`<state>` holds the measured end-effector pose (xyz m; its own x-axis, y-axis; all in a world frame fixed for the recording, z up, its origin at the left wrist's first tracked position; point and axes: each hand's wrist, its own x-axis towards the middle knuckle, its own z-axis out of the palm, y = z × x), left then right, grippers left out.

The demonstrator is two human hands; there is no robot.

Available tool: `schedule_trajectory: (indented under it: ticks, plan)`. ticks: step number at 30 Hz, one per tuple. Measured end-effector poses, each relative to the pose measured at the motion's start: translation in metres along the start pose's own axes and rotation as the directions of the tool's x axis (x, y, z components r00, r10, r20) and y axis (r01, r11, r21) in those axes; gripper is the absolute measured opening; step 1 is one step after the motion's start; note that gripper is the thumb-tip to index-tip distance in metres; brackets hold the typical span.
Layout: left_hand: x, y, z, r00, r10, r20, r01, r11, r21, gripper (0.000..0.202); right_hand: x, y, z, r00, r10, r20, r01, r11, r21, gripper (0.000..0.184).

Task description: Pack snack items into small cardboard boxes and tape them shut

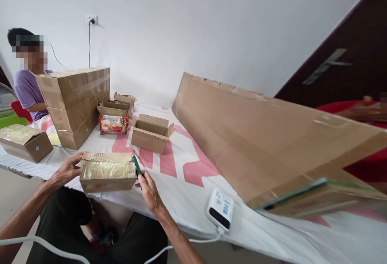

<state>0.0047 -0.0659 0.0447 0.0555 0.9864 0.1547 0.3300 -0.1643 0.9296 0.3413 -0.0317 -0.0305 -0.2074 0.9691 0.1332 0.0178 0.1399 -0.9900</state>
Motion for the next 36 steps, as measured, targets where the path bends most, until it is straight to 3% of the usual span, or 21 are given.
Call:
schedule_trajectory:
  ticks: [4,7,10,12,15,18,21,28,36]
  plan:
    - [-0.016,-0.003,0.008,0.998,0.024,-0.051,-0.025,1.000,-0.015,0.034,-0.005,-0.009,-0.014,1.000,-0.029,0.005,0.029,0.997,-0.069,0.045]
    - [-0.022,-0.006,0.011,0.996,0.042,-0.081,-0.041,0.999,0.011,0.035,0.002,-0.031,-0.024,0.994,-0.087,-0.060,0.077,0.985,-0.151,0.046]
    - [-0.024,-0.010,0.012,0.993,0.059,-0.106,-0.051,0.995,0.081,0.036,0.011,-0.066,-0.022,0.981,-0.189,0.048,0.195,0.942,-0.272,0.040]
    - [-0.026,-0.011,0.012,0.991,0.073,-0.109,-0.060,0.992,0.115,0.037,0.015,-0.090,-0.012,0.939,-0.253,0.233,0.320,0.892,-0.320,0.035]
    - [-0.029,-0.009,0.011,0.991,0.087,-0.098,-0.073,0.988,0.136,0.038,0.022,-0.115,0.009,0.832,-0.327,0.447,0.494,0.804,-0.331,0.029]
    - [-0.031,-0.007,0.012,0.991,0.091,-0.095,-0.077,0.987,0.144,0.039,0.031,-0.127,0.026,0.759,-0.352,0.548,0.593,0.722,-0.358,0.028]
    - [-0.032,-0.005,0.014,0.992,0.087,-0.091,-0.073,0.987,0.141,0.040,0.038,-0.134,0.036,0.723,-0.360,0.589,0.650,0.644,-0.404,0.026]
    - [-0.031,-0.005,0.016,0.993,0.077,-0.091,-0.066,0.990,0.123,0.038,0.043,-0.149,0.049,0.709,-0.305,0.636,0.687,0.506,-0.522,0.018]
    - [-0.032,-0.007,0.014,0.991,0.101,-0.090,-0.086,0.984,0.158,0.040,0.045,-0.171,0.069,0.728,-0.098,0.678,0.674,0.278,-0.684,0.019]
